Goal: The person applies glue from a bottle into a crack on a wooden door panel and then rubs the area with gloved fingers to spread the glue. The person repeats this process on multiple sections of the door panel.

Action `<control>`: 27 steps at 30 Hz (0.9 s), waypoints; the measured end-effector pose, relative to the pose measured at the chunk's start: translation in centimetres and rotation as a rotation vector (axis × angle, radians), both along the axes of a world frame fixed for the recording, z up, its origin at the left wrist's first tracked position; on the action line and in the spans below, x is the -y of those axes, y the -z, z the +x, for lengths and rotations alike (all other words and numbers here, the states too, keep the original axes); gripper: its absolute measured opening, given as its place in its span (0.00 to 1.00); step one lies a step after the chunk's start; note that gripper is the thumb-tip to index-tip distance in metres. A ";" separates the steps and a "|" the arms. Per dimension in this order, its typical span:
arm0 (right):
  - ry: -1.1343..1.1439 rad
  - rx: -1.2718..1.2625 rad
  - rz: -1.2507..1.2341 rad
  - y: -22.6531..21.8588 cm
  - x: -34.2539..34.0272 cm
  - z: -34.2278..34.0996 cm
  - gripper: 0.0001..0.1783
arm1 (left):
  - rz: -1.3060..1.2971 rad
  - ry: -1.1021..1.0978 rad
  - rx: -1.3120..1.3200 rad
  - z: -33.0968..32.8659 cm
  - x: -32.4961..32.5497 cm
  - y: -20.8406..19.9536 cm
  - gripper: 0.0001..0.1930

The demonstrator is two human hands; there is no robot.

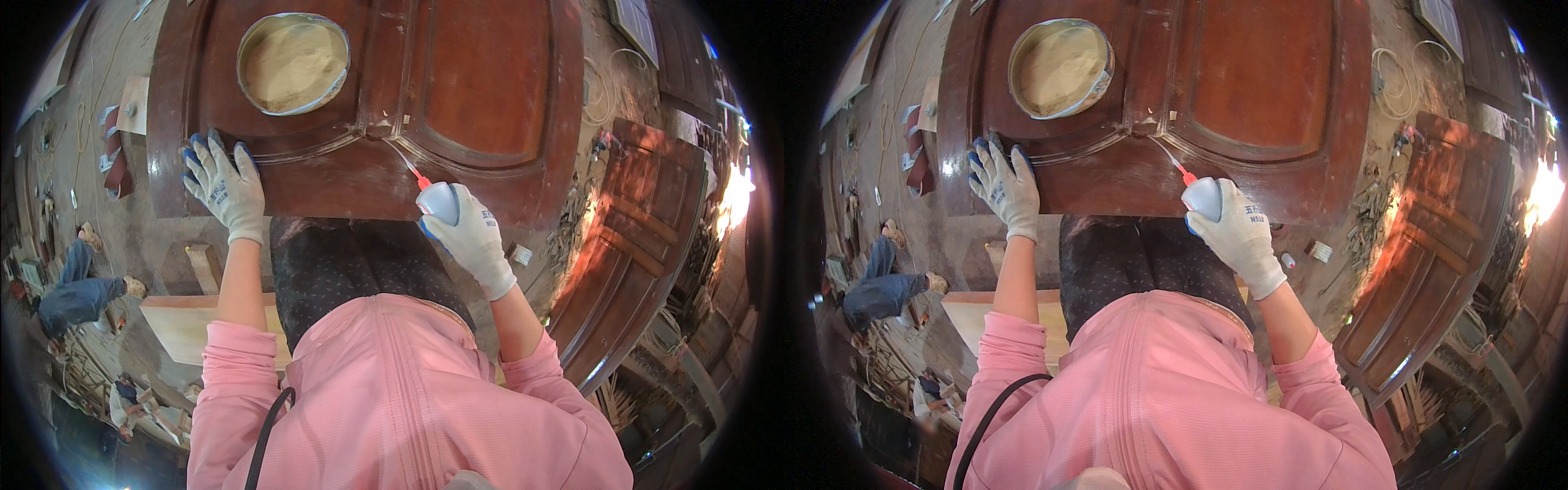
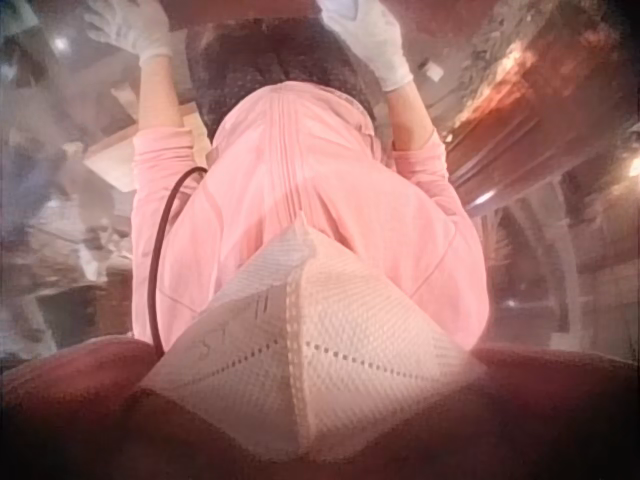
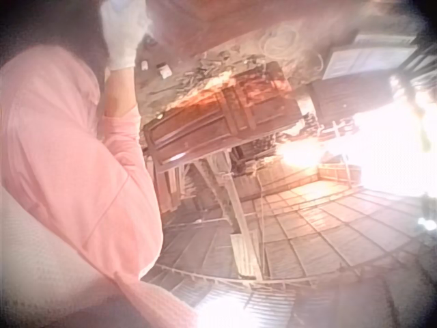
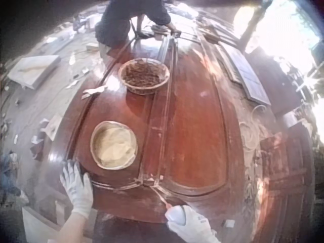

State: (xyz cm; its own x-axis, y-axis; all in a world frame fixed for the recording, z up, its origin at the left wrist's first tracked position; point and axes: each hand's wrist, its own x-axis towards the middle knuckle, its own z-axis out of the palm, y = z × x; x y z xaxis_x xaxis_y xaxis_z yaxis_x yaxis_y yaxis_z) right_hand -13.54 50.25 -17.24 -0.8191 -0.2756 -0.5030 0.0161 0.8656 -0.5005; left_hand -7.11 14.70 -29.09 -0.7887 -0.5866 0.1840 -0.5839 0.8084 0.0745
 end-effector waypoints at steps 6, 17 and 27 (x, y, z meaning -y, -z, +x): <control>0.033 -0.021 -0.018 0.1 -0.5 0.3 0.30 | -0.014 0.002 0.016 0.0 0.1 0.0 0.33; 0.059 -0.005 -0.053 0.0 -1.0 0.2 0.27 | 0.010 0.002 0.028 0.0 0.2 -0.1 0.33; 0.074 -0.018 -0.025 0.2 -1.3 0.2 0.30 | 0.037 0.007 0.013 0.0 0.2 0.0 0.34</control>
State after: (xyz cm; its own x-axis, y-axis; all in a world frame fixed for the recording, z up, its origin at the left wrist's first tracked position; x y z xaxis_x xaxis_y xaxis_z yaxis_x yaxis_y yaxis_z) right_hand -13.38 51.55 -17.44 -0.8464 -0.2265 -0.4820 0.0703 0.8497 -0.5226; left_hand -7.11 14.48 -29.08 -0.7950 -0.5874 0.1517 -0.5794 0.8092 0.0969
